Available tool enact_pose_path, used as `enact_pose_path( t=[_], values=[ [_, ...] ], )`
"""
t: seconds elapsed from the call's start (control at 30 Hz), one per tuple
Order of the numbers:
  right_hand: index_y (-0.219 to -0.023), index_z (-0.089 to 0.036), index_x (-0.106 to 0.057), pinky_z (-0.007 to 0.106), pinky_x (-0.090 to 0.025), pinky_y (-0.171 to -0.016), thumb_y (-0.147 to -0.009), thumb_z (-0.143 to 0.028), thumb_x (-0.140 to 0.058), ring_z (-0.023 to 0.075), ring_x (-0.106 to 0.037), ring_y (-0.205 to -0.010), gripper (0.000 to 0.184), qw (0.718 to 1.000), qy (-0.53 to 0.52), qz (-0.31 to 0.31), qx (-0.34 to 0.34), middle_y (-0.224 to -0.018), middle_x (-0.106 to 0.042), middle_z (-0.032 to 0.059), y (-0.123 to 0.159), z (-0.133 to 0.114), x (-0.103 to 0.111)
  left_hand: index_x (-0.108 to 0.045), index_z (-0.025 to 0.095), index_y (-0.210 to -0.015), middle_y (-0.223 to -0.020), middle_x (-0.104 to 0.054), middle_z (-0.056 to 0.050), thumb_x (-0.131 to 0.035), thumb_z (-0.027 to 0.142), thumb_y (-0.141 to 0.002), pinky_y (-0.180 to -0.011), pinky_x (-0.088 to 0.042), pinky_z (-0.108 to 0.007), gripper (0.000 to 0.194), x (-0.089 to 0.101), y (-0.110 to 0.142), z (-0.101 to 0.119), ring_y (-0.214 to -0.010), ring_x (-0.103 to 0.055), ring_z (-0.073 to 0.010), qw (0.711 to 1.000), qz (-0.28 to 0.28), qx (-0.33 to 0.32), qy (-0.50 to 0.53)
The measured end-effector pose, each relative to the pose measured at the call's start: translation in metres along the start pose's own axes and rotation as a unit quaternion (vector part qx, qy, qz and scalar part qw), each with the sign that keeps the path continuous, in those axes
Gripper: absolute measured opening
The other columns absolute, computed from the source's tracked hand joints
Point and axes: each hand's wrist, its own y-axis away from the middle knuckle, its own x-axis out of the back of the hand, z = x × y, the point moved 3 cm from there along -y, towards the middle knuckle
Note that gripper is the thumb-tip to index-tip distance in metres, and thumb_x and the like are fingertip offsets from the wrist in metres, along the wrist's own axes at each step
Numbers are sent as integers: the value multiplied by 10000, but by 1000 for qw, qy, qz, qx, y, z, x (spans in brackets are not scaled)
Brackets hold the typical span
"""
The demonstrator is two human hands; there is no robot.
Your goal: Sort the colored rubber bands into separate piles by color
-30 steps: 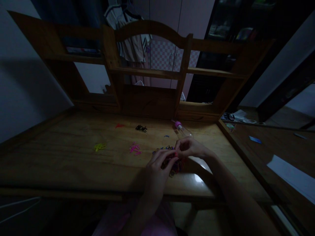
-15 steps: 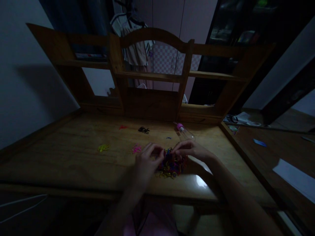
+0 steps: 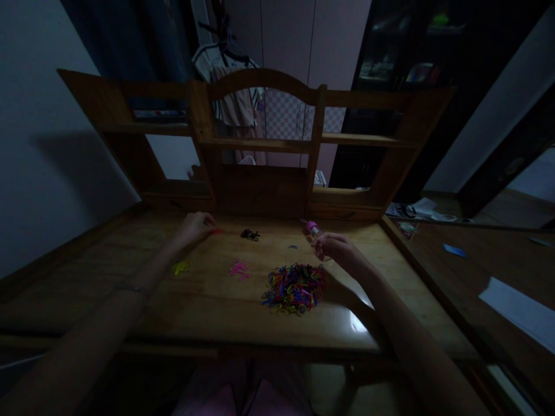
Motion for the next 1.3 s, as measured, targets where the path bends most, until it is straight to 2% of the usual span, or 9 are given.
enact_pose_path(
  t=[0.17,0.3,0.37,0.4,0.5,0.6,0.7,0.9,1.3],
  values=[
    [-759,-131,-707,254,-417,-557,-803,-336,-639,128,-529,-596,221,998,-53,34,-1,-712,-607,57,-5,1,7,-663,100,-945,-771,-662,23,-615,307,-806,-661,-391,-186,254,17,6,26,-729,-577,-107,996,49,-76,-4],
    [-747,-134,-699,252,-420,-557,-803,-326,-646,127,-523,-612,207,997,-62,55,5,-755,-619,65,-5,-1,10,-680,142,-906,-833,-674,36,-607,351,-826,-732,-397,-203,235,24,15,77,-776,-584,-101,990,59,-126,21],
    [-747,-132,-696,247,-415,-558,-813,-314,-638,123,-516,-614,202,996,-65,57,11,-735,-608,58,-4,-1,10,-677,143,-907,-880,-674,24,-576,348,-854,-746,-406,-220,235,16,31,112,-814,-597,-113,983,20,-169,70],
    [-750,-131,-696,246,-413,-558,-817,-308,-632,122,-513,-611,200,996,-67,57,12,-720,-601,54,-4,-1,10,-682,157,-867,-835,-675,18,-607,358,-833,-701,-421,-220,217,10,41,128,-762,-603,-121,979,0,-174,104],
    [-762,-133,-695,246,-411,-559,-821,-300,-623,122,-510,-608,191,996,-70,59,2,-706,-594,49,-5,2,10,-674,182,-853,-825,-669,-10,-625,332,-831,-678,-449,-243,160,-10,78,172,-744,-608,-145,953,-94,-224,180],
    [-767,-131,-696,247,-411,-560,-815,-303,-627,123,-514,-613,191,996,-65,61,-6,-715,-595,51,-5,4,11,-671,190,-851,-850,-658,-24,-587,302,-863,-718,-450,-267,141,-24,108,199,-794,-602,-164,938,-143,-255,186],
    [-762,-133,-695,253,-410,-564,-808,-304,-635,124,-509,-612,187,996,-67,63,-5,-721,-598,53,-5,4,11,-676,193,-883,-895,-641,-34,-563,277,-878,-743,-448,-285,141,-31,122,208,-828,-592,-177,938,-166,-249,174],
    [-761,-147,-703,262,-399,-563,-828,-310,-610,129,-501,-601,199,997,-62,52,-7,-692,-582,47,-4,2,9,-667,235,-1031,-1021,-600,-48,-524,254,-900,-838,-451,-301,195,-42,129,204,-938,-571,-187,919,-214,-262,201],
    [-785,-130,-702,250,-398,-570,-838,-303,-587,126,-507,-610,214,997,-63,41,-7,-684,-568,47,-3,2,9,-667,211,-896,-943,-583,-33,-529,220,-888,-796,-437,-272,138,-55,127,205,-904,-556,-174,913,-213,-286,200]
  ],
)
